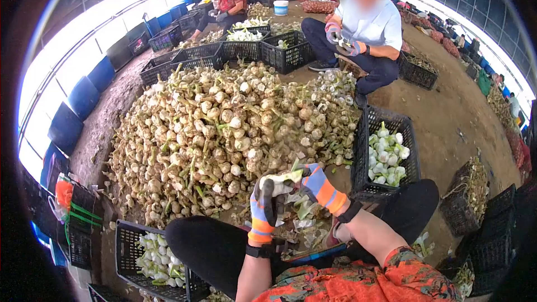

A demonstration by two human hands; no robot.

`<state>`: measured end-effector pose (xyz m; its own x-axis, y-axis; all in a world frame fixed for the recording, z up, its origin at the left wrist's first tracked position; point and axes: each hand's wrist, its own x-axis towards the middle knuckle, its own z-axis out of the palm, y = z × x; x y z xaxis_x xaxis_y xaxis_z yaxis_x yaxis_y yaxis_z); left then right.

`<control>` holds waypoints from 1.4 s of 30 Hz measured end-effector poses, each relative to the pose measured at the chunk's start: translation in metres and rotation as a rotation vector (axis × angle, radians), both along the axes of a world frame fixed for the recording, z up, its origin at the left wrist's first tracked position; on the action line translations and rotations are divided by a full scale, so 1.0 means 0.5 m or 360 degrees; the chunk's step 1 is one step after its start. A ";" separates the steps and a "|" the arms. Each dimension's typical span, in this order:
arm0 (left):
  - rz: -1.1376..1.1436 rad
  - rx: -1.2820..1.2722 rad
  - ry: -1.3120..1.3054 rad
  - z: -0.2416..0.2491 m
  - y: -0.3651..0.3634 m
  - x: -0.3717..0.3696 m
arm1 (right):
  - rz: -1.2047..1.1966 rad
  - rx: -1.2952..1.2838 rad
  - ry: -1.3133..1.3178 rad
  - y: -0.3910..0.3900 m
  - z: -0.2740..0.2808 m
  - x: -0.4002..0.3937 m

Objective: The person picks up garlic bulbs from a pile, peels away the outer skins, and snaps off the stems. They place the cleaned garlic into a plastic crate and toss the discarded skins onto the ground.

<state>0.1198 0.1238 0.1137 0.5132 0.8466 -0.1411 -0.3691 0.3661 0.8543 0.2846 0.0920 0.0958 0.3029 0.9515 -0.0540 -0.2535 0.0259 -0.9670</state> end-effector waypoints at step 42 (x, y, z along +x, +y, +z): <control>0.0688 0.0501 -0.0149 -0.089 0.018 0.005 | 0.0103 0.0056 -0.2314 -0.004 0.087 -0.025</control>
<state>0.1225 0.1329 0.0690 0.1069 0.9773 0.1828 -0.5090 -0.1042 0.8545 0.2723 0.0902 0.1391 0.0263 0.9596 0.2801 0.9276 0.0811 -0.3648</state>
